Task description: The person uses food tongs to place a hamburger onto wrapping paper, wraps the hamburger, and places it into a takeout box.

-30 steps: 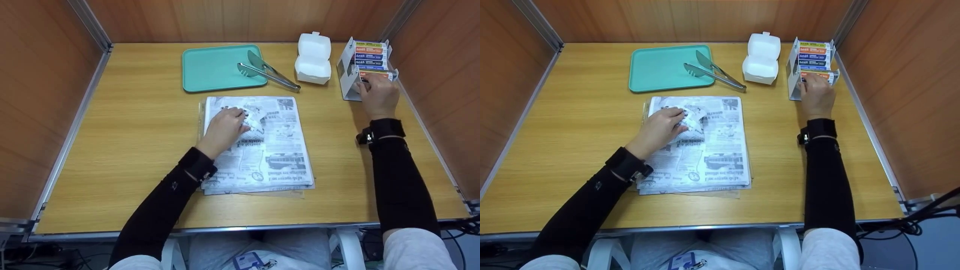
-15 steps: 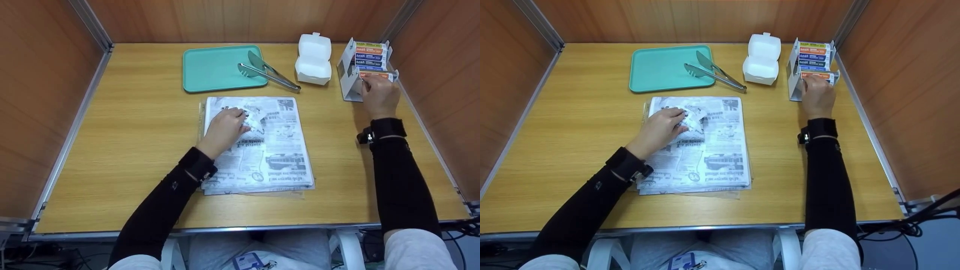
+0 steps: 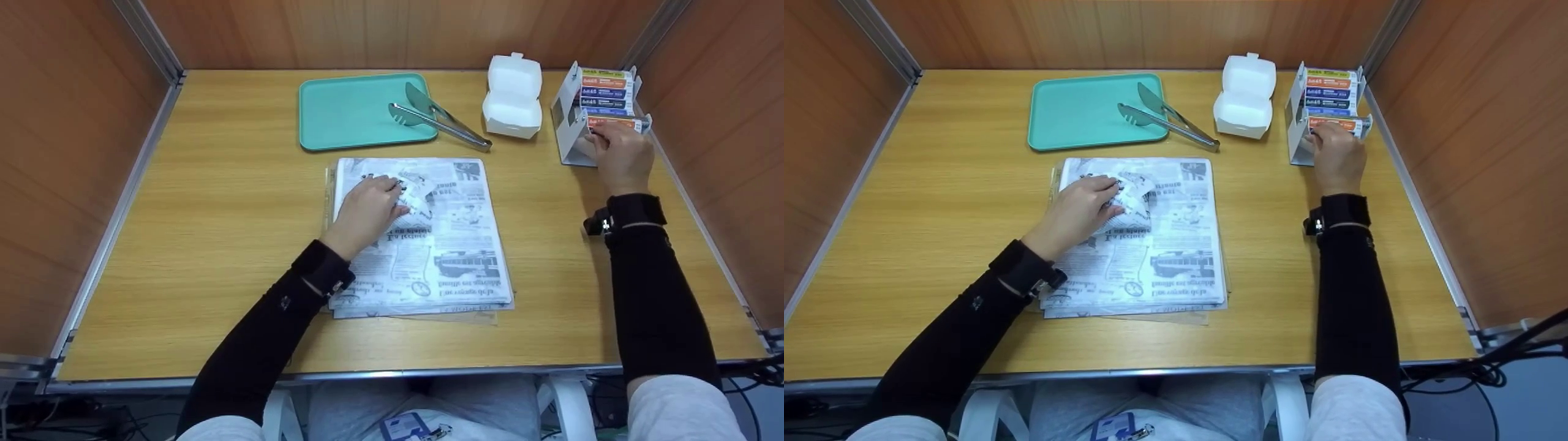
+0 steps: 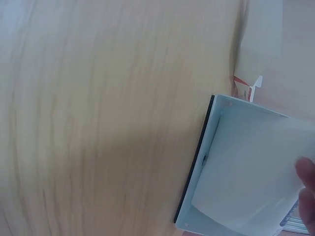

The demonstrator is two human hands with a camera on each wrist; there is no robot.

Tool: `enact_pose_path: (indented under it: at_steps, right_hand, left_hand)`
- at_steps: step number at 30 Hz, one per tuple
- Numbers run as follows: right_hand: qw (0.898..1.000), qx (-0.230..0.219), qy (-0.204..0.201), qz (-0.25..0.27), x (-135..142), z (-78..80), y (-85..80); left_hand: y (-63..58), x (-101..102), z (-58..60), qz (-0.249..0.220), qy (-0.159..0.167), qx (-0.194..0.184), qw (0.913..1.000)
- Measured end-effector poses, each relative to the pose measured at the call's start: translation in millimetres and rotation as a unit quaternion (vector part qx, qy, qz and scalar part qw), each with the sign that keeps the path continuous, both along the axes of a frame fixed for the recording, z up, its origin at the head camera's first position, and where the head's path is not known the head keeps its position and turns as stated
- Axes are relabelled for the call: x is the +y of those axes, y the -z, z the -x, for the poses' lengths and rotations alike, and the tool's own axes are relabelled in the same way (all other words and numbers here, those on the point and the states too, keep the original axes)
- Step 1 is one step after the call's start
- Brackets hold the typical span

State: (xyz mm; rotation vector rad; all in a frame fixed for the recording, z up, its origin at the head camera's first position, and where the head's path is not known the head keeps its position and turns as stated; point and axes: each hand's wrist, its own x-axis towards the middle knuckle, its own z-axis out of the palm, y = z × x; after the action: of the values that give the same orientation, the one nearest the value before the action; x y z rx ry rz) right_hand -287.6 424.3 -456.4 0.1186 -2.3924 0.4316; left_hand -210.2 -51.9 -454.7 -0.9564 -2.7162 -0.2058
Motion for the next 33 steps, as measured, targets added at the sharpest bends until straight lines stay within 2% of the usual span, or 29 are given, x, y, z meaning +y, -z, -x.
enact_pose_path:
  at_steps: [9,15,22,33]
  right_hand:
    - [0.999,-0.032,0.004,0.024,0.6,-1.4,-4.5]
    - [0.998,-0.059,0.018,0.016,2.6,-3.2,-3.7]
    - [1.000,-0.022,0.009,0.007,4.9,-2.1,-0.6]
    - [1.000,-0.016,0.014,0.006,1.5,0.9,-1.5]
  left_hand:
    - [0.5,0.4,0.8,-0.006,0.000,-0.005,1.0000]
    - [0.3,0.5,0.5,-0.006,0.001,-0.006,1.0000]
    - [0.4,1.0,0.7,0.003,-0.001,-0.006,1.0000]
    - [-0.2,1.8,-0.1,-0.004,-0.008,-0.021,0.9997]
